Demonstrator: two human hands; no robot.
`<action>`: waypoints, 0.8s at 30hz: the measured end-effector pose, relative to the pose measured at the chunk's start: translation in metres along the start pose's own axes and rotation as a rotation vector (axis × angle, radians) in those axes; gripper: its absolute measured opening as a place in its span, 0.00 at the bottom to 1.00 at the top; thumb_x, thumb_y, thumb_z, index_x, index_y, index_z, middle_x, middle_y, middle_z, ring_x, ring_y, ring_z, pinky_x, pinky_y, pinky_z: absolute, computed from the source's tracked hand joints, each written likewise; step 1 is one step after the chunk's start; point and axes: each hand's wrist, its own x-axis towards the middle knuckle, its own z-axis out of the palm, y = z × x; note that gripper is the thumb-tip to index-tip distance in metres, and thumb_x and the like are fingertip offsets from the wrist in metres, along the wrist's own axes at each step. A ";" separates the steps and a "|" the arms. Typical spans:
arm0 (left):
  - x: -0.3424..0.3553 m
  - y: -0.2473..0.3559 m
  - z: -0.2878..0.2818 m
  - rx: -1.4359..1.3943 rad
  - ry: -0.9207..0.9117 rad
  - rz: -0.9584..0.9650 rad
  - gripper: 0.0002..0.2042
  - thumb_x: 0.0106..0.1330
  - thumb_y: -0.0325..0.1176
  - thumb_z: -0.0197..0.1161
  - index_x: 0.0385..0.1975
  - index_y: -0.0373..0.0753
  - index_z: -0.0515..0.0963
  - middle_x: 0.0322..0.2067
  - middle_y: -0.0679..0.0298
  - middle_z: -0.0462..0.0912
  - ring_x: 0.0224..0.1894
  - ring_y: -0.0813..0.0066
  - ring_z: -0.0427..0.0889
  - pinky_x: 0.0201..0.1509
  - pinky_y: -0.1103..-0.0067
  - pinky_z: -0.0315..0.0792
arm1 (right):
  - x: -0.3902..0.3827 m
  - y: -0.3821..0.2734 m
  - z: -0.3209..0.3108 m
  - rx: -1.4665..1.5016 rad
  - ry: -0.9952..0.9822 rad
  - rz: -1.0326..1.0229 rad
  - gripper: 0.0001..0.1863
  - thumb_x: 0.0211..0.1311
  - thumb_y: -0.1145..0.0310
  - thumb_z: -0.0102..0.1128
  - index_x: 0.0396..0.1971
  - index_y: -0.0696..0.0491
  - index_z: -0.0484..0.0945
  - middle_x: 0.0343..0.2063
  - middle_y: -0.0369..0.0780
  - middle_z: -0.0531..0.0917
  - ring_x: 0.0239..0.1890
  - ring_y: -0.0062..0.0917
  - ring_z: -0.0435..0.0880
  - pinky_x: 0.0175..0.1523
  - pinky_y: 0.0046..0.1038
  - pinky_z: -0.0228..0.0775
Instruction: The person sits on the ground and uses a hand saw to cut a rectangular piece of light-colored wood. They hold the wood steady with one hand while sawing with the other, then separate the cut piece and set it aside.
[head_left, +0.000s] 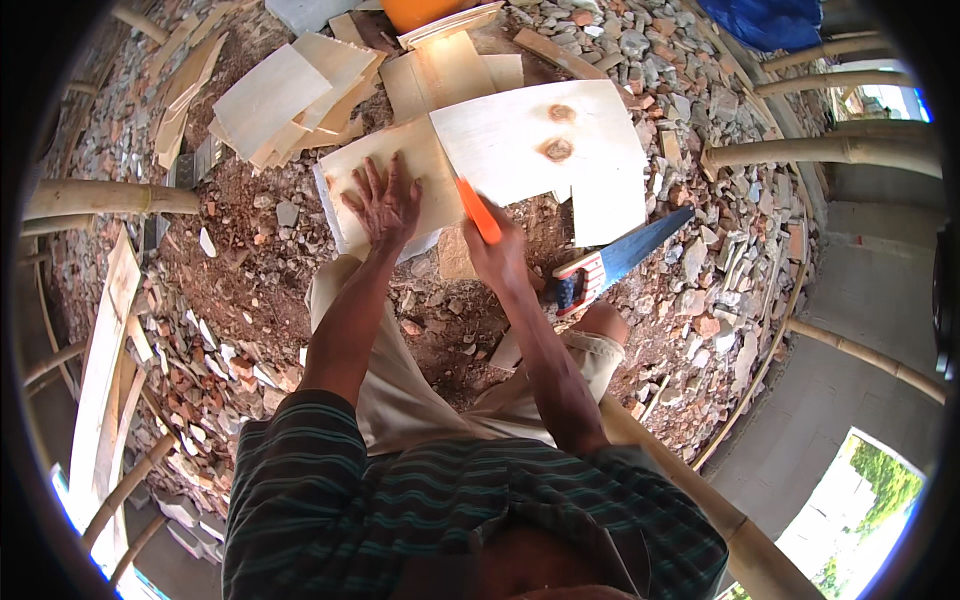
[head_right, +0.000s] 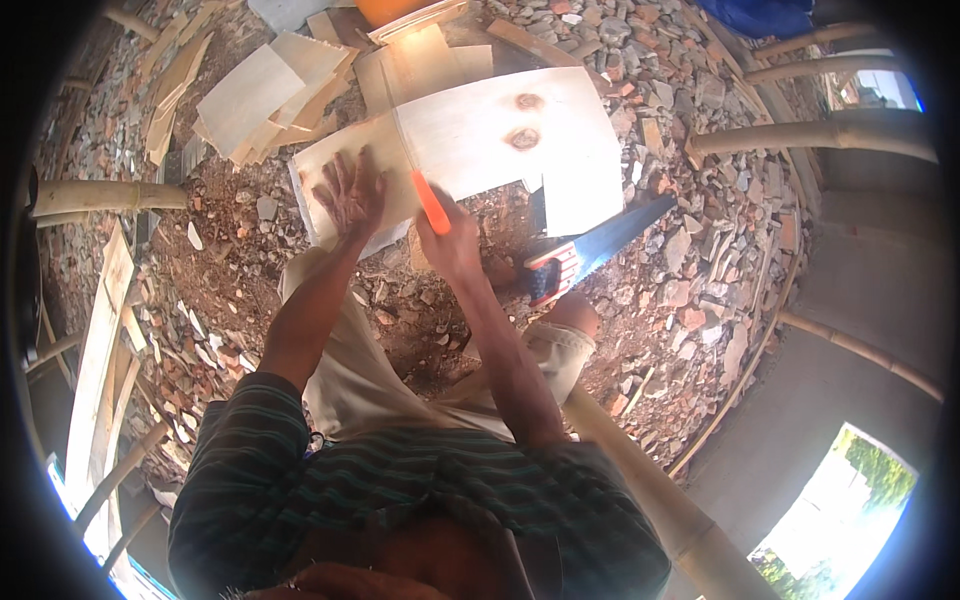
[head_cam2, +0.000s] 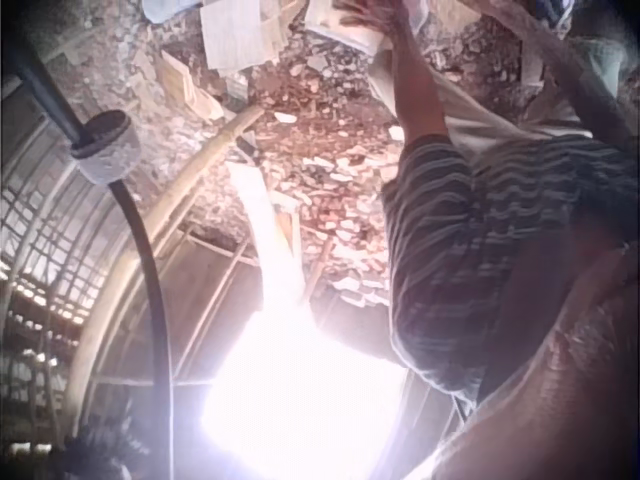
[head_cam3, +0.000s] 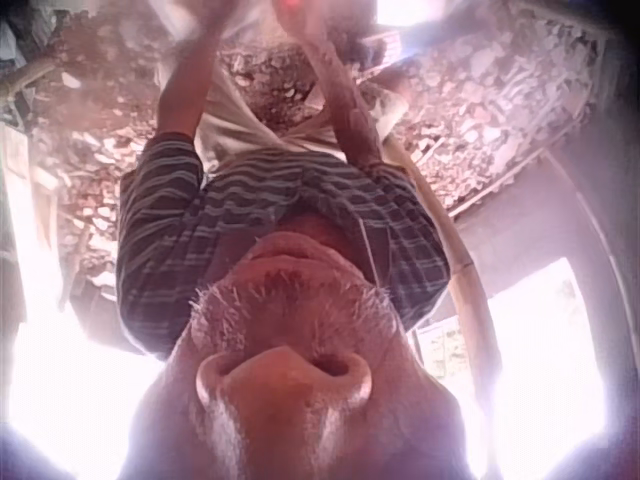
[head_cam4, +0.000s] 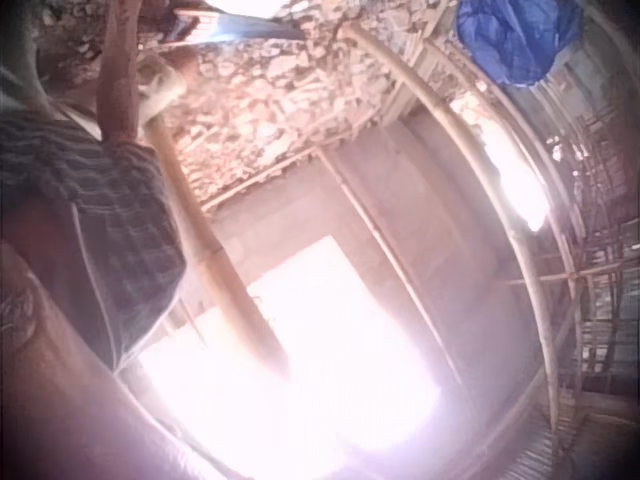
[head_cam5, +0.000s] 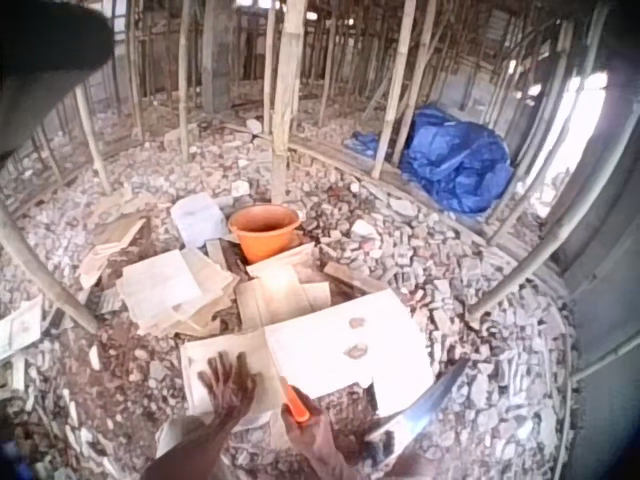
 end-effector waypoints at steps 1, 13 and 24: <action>0.000 0.000 -0.001 -0.018 0.001 0.003 0.33 0.66 0.60 0.53 0.71 0.60 0.60 0.74 0.49 0.48 0.76 0.43 0.43 0.71 0.39 0.31 | 0.015 0.003 0.008 0.069 0.008 -0.068 0.20 0.61 0.73 0.57 0.54 0.57 0.76 0.30 0.52 0.84 0.30 0.40 0.86 0.36 0.34 0.77; -0.006 -0.003 -0.002 -0.016 -0.044 -0.026 0.33 0.66 0.59 0.54 0.72 0.60 0.59 0.73 0.49 0.50 0.76 0.44 0.45 0.72 0.41 0.31 | -0.028 0.011 -0.018 -0.025 -0.044 0.234 0.21 0.62 0.73 0.56 0.55 0.59 0.76 0.33 0.49 0.85 0.30 0.32 0.85 0.35 0.32 0.76; -0.004 -0.007 0.007 -0.075 0.055 0.025 0.33 0.66 0.60 0.52 0.71 0.59 0.61 0.74 0.49 0.48 0.75 0.42 0.43 0.70 0.38 0.28 | -0.077 -0.014 -0.044 0.032 0.020 0.087 0.24 0.57 0.76 0.58 0.56 0.59 0.76 0.31 0.47 0.84 0.27 0.36 0.81 0.35 0.34 0.74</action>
